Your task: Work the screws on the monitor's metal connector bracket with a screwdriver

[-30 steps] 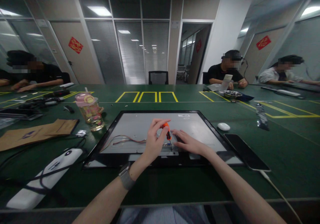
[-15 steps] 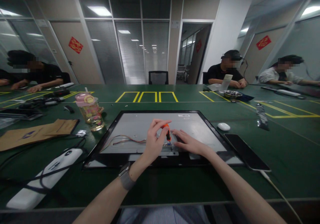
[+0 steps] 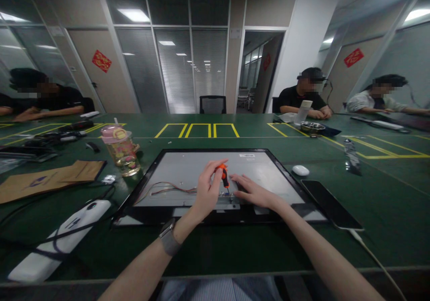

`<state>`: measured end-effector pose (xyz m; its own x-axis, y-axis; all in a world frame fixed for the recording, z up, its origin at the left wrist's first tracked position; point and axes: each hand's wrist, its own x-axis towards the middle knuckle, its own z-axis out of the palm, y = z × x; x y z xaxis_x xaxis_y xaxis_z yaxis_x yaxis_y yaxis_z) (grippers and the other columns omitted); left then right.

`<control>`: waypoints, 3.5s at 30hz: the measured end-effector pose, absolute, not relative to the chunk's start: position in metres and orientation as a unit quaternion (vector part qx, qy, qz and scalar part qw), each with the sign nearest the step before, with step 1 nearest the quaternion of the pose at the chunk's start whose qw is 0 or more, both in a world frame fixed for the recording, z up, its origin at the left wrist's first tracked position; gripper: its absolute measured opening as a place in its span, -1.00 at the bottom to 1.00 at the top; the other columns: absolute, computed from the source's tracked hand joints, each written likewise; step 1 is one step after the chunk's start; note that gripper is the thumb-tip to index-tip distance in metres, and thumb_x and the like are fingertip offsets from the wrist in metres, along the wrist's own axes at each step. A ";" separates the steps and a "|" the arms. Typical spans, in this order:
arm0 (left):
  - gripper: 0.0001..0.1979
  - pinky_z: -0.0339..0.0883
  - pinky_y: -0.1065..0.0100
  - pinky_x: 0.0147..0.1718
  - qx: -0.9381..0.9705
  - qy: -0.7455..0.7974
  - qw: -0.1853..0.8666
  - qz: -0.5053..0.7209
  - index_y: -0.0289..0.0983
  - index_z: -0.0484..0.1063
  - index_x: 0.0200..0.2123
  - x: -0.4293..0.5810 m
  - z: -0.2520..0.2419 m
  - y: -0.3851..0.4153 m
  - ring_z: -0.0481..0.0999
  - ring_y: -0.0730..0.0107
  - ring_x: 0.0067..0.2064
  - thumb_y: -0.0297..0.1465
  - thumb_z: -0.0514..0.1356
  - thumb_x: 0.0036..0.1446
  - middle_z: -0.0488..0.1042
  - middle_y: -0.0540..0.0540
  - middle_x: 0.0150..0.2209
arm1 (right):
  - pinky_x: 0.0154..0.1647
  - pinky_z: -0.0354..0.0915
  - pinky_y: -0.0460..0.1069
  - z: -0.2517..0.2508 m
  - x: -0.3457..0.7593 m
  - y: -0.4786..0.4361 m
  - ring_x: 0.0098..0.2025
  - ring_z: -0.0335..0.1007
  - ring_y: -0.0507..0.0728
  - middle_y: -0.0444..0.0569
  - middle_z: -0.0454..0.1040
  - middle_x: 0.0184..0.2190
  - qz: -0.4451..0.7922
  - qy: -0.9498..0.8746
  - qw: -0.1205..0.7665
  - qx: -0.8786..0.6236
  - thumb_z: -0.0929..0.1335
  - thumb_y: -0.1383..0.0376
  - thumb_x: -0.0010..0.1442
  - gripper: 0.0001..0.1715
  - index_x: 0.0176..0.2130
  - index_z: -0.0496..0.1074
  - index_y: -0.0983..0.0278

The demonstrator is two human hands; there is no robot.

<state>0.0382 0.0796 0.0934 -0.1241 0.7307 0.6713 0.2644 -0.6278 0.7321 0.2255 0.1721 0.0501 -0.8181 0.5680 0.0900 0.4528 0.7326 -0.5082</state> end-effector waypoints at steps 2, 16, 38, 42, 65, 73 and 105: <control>-0.70 0.29 0.30 -0.08 0.638 0.388 0.192 0.637 -0.24 0.41 0.00 0.038 0.094 0.079 0.43 0.35 -0.11 -0.39 -0.02 0.31 0.43 -0.13 -0.15 | 0.34 -0.26 0.26 0.050 0.225 0.172 0.32 -0.05 0.27 0.05 0.11 0.30 0.239 -0.924 0.124 -0.272 0.18 -0.01 0.31 -0.36 0.26 0.12 0.22; -0.73 0.31 0.29 -0.09 0.639 0.382 0.191 0.640 -0.22 0.44 -0.04 0.039 0.093 0.080 0.43 0.35 -0.12 -0.36 0.01 0.29 0.41 -0.13 -0.15 | 0.34 -0.26 0.26 0.053 0.224 0.171 0.33 -0.06 0.25 0.05 0.10 0.30 0.234 -0.928 0.117 -0.264 0.16 -0.01 0.33 -0.35 0.27 0.08 0.22; -0.81 0.32 0.33 -0.14 0.633 0.408 0.098 0.650 -0.21 0.52 -0.16 0.038 0.094 0.079 0.42 0.38 -0.18 -0.36 0.20 0.15 0.36 -0.08 -0.23 | 0.35 -0.27 0.26 0.050 0.226 0.173 0.34 -0.10 0.28 0.04 0.08 0.31 0.243 -0.921 0.115 -0.282 0.17 -0.05 0.30 -0.31 0.28 0.08 0.22; -0.68 0.30 0.31 -0.07 0.639 0.393 0.164 0.641 -0.21 0.41 0.03 0.038 0.094 0.078 0.42 0.36 -0.06 -0.39 -0.02 0.30 0.39 -0.15 -0.08 | 0.35 -0.26 0.25 0.050 0.226 0.172 0.34 -0.10 0.29 0.07 0.09 0.30 0.242 -0.921 0.119 -0.281 0.17 -0.05 0.30 -0.31 0.27 0.10 0.25; -0.71 0.30 0.34 -0.12 0.636 0.398 0.141 0.646 -0.21 0.44 0.00 0.038 0.092 0.079 0.40 0.39 -0.12 -0.38 0.00 0.30 0.36 -0.12 -0.12 | 0.35 -0.30 0.24 0.052 0.226 0.172 0.35 -0.16 0.28 0.09 0.05 0.32 0.244 -0.921 0.106 -0.284 0.16 -0.05 0.31 -0.27 0.28 0.08 0.30; -0.74 0.31 0.31 -0.09 0.634 0.398 0.134 0.650 -0.21 0.48 -0.07 0.038 0.093 0.078 0.42 0.37 -0.12 -0.38 0.07 0.26 0.36 -0.11 -0.15 | 0.36 -0.30 0.22 0.055 0.225 0.170 0.35 -0.13 0.25 0.10 0.07 0.31 0.239 -0.923 0.107 -0.283 0.16 -0.04 0.32 -0.29 0.27 0.08 0.31; -0.74 0.31 0.32 -0.10 0.648 0.403 0.128 0.634 -0.18 0.46 -0.03 0.038 0.093 0.081 0.38 0.40 -0.16 -0.38 0.13 0.21 0.32 -0.07 -0.21 | 0.35 -0.28 0.24 0.049 0.226 0.173 0.33 -0.06 0.26 0.07 0.08 0.31 0.237 -0.925 0.118 -0.272 0.16 -0.05 0.32 -0.30 0.29 0.06 0.26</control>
